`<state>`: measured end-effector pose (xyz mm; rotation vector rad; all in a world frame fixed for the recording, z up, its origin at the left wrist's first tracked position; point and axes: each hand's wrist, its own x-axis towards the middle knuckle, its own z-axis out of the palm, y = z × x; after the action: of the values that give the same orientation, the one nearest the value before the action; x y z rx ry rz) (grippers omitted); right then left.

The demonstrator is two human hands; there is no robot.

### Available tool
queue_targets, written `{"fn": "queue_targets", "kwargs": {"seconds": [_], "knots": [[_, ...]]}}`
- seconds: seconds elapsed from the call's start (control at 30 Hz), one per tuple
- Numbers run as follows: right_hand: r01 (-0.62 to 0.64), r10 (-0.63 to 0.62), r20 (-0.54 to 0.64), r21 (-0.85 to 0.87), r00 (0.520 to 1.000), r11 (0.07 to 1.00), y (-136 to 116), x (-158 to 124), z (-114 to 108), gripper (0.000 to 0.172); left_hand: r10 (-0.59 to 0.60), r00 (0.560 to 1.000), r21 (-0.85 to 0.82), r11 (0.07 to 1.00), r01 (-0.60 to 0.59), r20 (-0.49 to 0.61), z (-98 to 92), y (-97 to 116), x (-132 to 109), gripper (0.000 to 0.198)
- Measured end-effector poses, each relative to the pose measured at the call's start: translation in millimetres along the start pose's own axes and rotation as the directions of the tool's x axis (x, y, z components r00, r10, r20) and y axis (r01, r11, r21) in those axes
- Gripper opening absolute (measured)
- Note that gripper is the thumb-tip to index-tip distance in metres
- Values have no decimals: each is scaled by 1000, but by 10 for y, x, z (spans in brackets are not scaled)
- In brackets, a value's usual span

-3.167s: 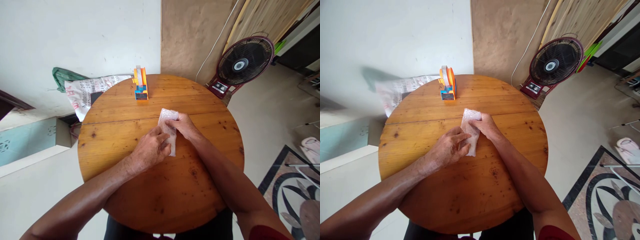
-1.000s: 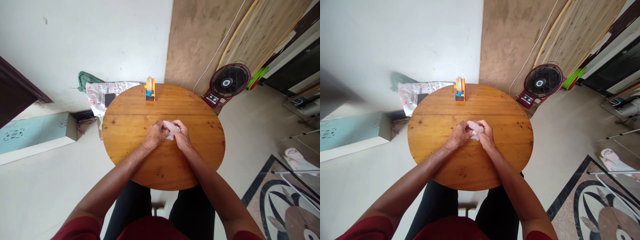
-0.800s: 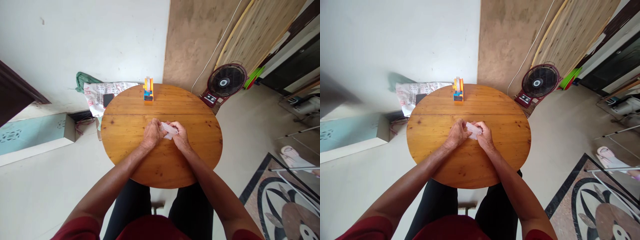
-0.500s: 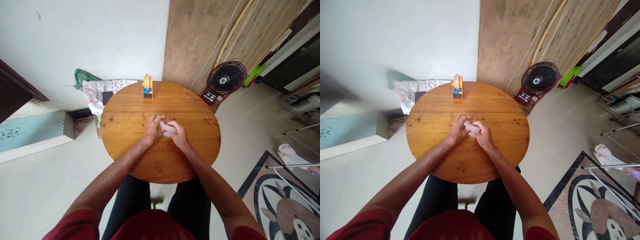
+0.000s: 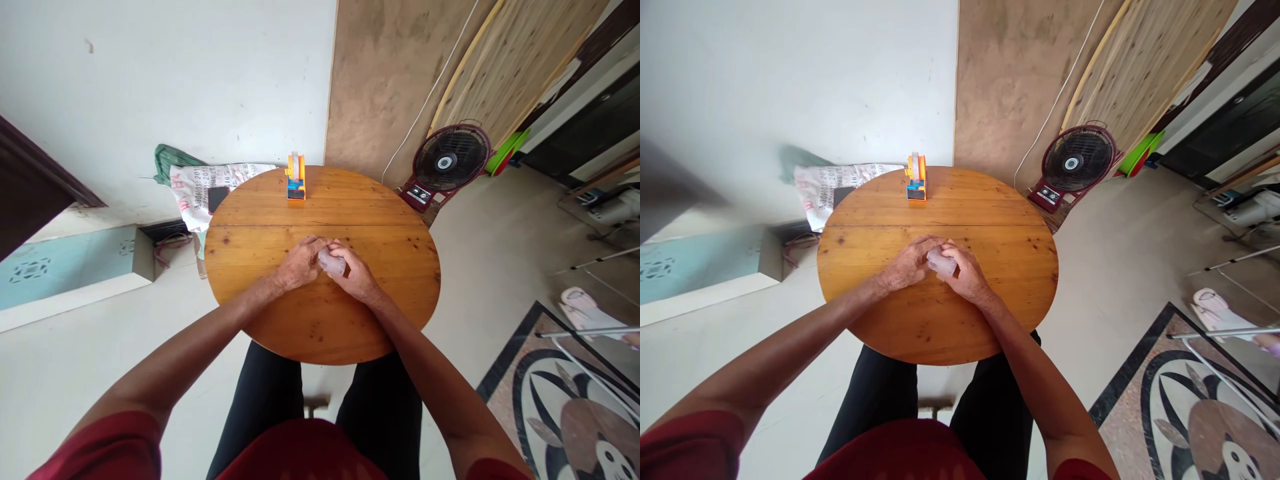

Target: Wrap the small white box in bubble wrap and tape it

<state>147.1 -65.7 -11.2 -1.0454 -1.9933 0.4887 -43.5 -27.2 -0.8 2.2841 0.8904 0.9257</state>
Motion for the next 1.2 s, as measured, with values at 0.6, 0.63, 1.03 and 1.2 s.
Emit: {"fn": "queue_targets", "kwargs": {"seconds": [0.6,0.63,1.03,1.2], "knots": [[180,-77,279,-368,957,912,6,-177,-212,58,162,965,277,936,-217,209,-136,-169,-211,52],[179,-71,282,-379,957,908,15,-183,-210,56,174,962,260,939,-226,210,-123,-179,-194,52],[31,-24,146,-43,989,999,151,37,-199,47,-53,997,-172,983,62,60,-9,-146,27,37],[-381,283,286,387,915,839,209,239,-313,45,-385,913,-308,859,408,135,-48,-64,261,33]]}}
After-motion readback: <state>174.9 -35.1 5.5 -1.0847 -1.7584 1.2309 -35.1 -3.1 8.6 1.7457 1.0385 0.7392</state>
